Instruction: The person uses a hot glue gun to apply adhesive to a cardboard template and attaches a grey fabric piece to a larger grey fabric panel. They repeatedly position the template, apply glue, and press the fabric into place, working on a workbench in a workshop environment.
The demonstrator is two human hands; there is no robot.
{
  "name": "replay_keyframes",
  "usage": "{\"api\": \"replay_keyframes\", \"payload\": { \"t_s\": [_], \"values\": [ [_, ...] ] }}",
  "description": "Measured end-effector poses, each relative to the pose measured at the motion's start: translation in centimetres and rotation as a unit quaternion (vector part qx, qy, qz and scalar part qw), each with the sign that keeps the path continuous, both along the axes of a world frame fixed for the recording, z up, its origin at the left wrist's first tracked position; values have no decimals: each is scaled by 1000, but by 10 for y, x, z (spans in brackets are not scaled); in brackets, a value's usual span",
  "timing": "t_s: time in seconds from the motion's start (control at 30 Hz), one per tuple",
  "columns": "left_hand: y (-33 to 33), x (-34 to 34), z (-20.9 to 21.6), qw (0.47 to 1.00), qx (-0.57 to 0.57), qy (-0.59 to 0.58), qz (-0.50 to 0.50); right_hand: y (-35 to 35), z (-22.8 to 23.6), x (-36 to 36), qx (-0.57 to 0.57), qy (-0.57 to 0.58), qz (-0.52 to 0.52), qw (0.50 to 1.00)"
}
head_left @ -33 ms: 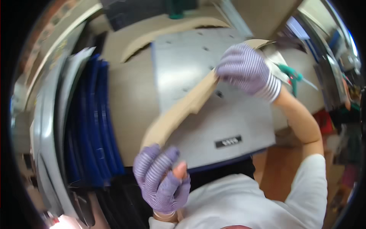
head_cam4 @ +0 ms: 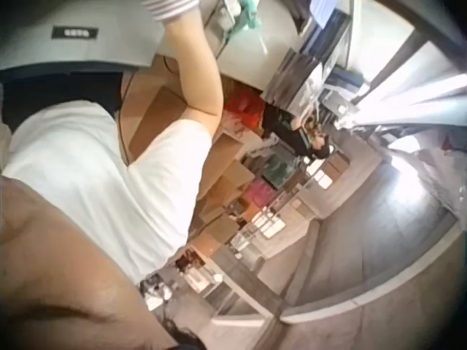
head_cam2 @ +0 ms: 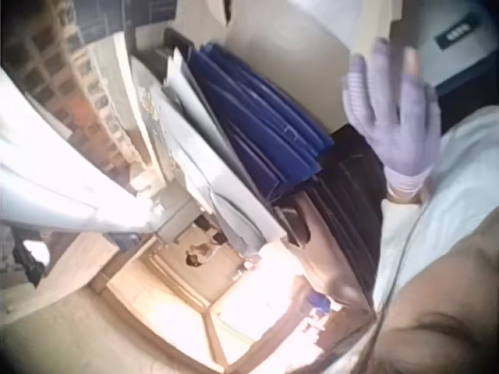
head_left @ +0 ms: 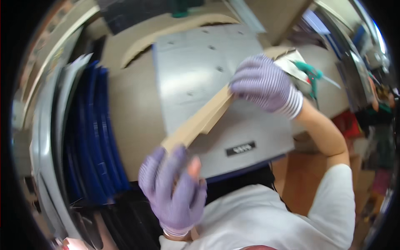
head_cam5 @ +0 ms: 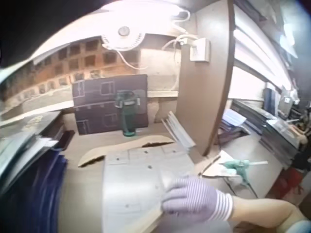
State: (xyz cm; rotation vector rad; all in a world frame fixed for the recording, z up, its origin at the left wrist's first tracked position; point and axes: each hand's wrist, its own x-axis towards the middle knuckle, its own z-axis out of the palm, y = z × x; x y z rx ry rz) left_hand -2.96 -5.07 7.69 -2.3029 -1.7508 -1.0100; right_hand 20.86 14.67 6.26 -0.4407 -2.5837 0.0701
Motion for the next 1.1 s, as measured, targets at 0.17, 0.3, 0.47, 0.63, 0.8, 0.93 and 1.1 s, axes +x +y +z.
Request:
{"api": "replay_keyframes", "payload": {
  "t_s": [0.17, 0.3, 0.47, 0.63, 0.8, 0.93, 1.1],
  "values": [
    [7, 34, -34, 987, -161, 11, 15, -76, 1, 82, 58, 27, -147, 987],
    [0, 22, -32, 987, -157, -7, 17, -96, 1, 190, -104, 205, -414, 881],
    [18, 36, -29, 988, -150, 6, -22, -43, -51, 238, -76, 79, -522, 846],
    [35, 42, -47, 982, -173, -70, -21, 21, -92, 263, -240, 213, -531, 784],
    [29, 36, -51, 980, -171, -102, -16, -68, -4, 202, -190, 349, -451, 799],
    [35, 37, -49, 978, -192, -78, -28, -141, -14, 134, -143, 171, -390, 893],
    [33, 35, -52, 978, -200, -59, -18, -162, -29, 55, -200, 147, -304, 920]
  ]
}}
